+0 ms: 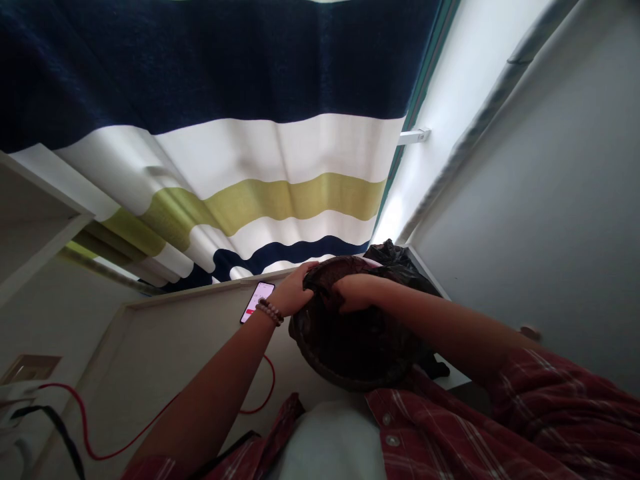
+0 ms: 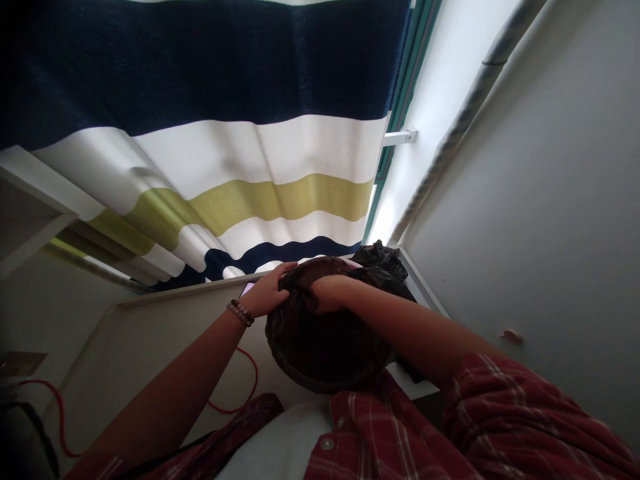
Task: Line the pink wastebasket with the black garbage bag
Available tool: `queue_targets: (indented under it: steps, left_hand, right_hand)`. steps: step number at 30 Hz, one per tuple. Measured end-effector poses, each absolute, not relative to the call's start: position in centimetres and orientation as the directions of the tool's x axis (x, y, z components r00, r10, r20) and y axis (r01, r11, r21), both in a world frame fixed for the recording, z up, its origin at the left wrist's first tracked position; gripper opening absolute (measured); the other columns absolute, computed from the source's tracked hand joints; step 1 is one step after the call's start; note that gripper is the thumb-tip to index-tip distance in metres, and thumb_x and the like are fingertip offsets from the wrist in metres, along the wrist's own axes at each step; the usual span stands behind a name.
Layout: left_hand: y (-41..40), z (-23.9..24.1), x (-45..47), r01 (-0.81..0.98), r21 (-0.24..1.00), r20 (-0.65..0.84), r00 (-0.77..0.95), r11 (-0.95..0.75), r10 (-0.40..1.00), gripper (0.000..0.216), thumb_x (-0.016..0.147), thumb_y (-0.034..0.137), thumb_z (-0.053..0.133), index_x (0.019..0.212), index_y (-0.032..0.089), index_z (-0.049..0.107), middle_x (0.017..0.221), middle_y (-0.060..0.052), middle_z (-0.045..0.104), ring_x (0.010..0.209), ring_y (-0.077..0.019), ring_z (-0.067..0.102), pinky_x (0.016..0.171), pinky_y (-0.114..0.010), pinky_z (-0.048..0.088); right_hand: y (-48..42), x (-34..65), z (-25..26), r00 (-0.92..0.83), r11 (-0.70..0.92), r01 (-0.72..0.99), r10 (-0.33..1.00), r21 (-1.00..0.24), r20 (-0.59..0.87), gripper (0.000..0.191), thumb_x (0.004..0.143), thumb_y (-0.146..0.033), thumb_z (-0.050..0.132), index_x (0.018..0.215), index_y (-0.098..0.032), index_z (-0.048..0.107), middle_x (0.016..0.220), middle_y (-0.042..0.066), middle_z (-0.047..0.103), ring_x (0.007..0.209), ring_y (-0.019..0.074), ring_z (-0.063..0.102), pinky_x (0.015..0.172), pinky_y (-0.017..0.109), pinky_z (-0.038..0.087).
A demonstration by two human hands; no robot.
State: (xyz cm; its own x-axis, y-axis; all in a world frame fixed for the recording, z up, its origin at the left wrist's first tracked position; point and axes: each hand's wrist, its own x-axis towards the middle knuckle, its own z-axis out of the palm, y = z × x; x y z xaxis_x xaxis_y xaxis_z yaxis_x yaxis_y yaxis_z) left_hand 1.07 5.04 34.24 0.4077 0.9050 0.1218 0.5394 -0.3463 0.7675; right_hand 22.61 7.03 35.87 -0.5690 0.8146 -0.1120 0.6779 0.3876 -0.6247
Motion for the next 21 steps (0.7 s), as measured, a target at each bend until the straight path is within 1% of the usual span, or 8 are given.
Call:
queue_targets:
  steps: [1, 3, 5, 6, 10, 14, 16, 21]
  left_hand:
    - [5.4, 34.1, 1.1, 0.554, 0.768, 0.104, 0.389, -0.323, 0.915, 0.067, 0.069, 0.01, 0.054, 0.136, 0.019, 0.047, 0.13, -0.009, 0.057, 0.117, -0.0252, 0.054, 0.103, -0.039, 0.041]
    - [6.2, 33.7, 1.3, 0.597, 0.753, 0.076, 0.338, -0.276, 0.938, 0.058, 0.072, 0.015, 0.057, 0.13, 0.018, 0.053, 0.122, -0.01, 0.062, 0.111, -0.0264, 0.058, 0.099, -0.039, 0.044]
    - [6.7, 33.2, 1.7, 0.645, 0.723, 0.072, 0.287, -0.248, 0.955, 0.048, 0.074, 0.019, 0.058, 0.122, 0.019, 0.059, 0.115, -0.009, 0.065, 0.106, -0.0272, 0.06, 0.095, -0.039, 0.046]
    - [6.9, 33.0, 1.9, 0.666, 0.705, 0.077, 0.269, -0.243, 0.96, 0.045, 0.075, 0.02, 0.058, 0.12, 0.019, 0.06, 0.113, -0.009, 0.066, 0.104, -0.0274, 0.061, 0.094, -0.039, 0.046]
    - [7.1, 32.4, 2.9, 0.709, 0.666, 0.083, 0.239, -0.233, 0.967, 0.042, 0.077, 0.021, 0.056, 0.119, 0.019, 0.06, 0.112, -0.01, 0.066, 0.102, -0.028, 0.061, 0.093, -0.04, 0.045]
    - [7.0, 32.2, 3.5, 0.694, 0.68, 0.086, 0.244, -0.235, 0.966, 0.042, 0.079, 0.019, 0.052, 0.121, 0.017, 0.058, 0.117, -0.012, 0.063, 0.107, -0.0277, 0.058, 0.096, -0.041, 0.043]
    - [6.9, 32.2, 3.6, 0.693, 0.679, 0.089, 0.249, -0.242, 0.964, 0.042, 0.08, 0.019, 0.051, 0.122, 0.017, 0.057, 0.119, -0.012, 0.062, 0.109, -0.028, 0.057, 0.097, -0.042, 0.042]
    - [6.7, 32.3, 3.8, 0.719, 0.657, 0.061, 0.248, -0.226, 0.967, 0.042, 0.083, 0.02, 0.049, 0.124, 0.019, 0.054, 0.119, -0.011, 0.062, 0.107, -0.0285, 0.058, 0.095, -0.042, 0.043]
  right_hand:
    - [7.2, 24.3, 36.6, -0.585, 0.451, 0.71, 0.806, -0.542, -0.096, 0.022, 0.061, -0.031, 0.079, 0.072, -0.02, 0.065, 0.07, 0.003, 0.061, 0.07, 0.0182, 0.057, 0.072, 0.03, 0.042]
    - [7.0, 28.0, 37.6, -0.464, 0.468, 0.792, 0.879, -0.392, 0.112, 0.022, 0.073, -0.037, 0.068, 0.088, -0.02, 0.065, 0.085, 0.006, 0.063, 0.082, 0.0214, 0.056, 0.078, 0.033, 0.04]
    - [6.4, 31.3, 37.3, -0.241, 0.333, 0.875, 0.929, -0.35, 0.282, 0.031, 0.078, -0.042, 0.061, 0.1, -0.019, 0.061, 0.098, 0.01, 0.062, 0.093, 0.0241, 0.055, 0.083, 0.034, 0.038]
    - [6.0, 32.7, 36.7, -0.153, 0.258, 0.891, 0.945, -0.374, 0.288, 0.034, 0.079, -0.044, 0.061, 0.101, -0.018, 0.06, 0.1, 0.01, 0.061, 0.094, 0.024, 0.054, 0.082, 0.034, 0.038]
    - [5.1, 35.8, 33.0, -0.012, 0.053, 0.837, 0.997, -0.544, 0.08, 0.03, 0.083, -0.049, 0.052, 0.089, -0.02, 0.057, 0.079, 0.004, 0.06, 0.071, 0.0175, 0.052, 0.066, 0.029, 0.036]
    - [5.3, 37.0, 30.4, 0.131, -0.007, 0.697, 0.984, -0.717, 0.118, 0.034, 0.087, -0.049, 0.043, 0.072, -0.02, 0.049, 0.068, 0.001, 0.053, 0.067, 0.0149, 0.048, 0.063, 0.027, 0.032]
    - [5.4, 37.5, 29.5, 0.199, -0.065, 0.587, 0.978, -0.807, 0.066, 0.037, 0.084, -0.052, 0.046, 0.067, -0.019, 0.047, 0.064, -0.001, 0.05, 0.065, 0.014, 0.045, 0.062, 0.026, 0.031]
    - [5.1, 37.7, 26.6, 0.153, -0.192, 0.378, 0.978, -0.906, -0.143, 0.044, 0.077, -0.061, 0.049, 0.068, -0.018, 0.051, 0.063, 0.0, 0.054, 0.061, 0.0134, 0.047, 0.058, 0.025, 0.037]
